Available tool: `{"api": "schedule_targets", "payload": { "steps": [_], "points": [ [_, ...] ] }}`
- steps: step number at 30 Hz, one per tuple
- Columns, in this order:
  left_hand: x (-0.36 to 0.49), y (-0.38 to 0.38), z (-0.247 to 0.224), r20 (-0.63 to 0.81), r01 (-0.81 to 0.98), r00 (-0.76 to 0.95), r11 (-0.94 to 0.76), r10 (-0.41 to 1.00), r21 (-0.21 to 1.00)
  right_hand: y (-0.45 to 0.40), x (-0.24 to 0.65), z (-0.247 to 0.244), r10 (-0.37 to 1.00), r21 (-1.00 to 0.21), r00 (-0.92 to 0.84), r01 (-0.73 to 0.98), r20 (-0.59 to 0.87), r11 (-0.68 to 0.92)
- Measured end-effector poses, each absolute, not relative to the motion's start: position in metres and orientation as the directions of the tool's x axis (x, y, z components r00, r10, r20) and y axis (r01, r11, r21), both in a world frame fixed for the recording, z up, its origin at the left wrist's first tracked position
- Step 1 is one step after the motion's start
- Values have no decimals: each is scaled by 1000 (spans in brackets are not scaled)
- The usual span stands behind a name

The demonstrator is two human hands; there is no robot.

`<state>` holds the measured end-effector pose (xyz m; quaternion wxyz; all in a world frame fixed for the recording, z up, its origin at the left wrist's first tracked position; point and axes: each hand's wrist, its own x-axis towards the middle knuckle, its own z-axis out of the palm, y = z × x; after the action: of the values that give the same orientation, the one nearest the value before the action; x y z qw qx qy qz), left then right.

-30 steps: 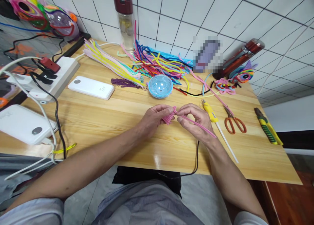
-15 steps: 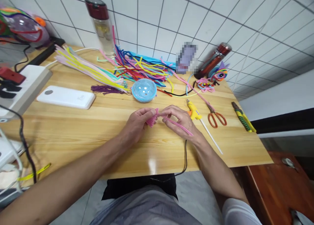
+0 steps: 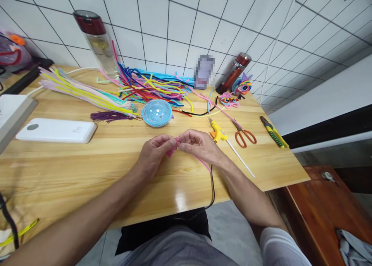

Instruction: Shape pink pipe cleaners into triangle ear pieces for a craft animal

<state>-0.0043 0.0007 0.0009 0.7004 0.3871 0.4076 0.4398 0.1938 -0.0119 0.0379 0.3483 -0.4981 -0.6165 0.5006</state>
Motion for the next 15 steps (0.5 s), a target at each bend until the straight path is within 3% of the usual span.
{"api": "schedule_targets", "payload": {
  "steps": [15],
  "points": [
    [-5,-2,-1,-151,-236,303,228,941,945,-16,186,33,979,-888,-189,431,83,158]
  ]
}}
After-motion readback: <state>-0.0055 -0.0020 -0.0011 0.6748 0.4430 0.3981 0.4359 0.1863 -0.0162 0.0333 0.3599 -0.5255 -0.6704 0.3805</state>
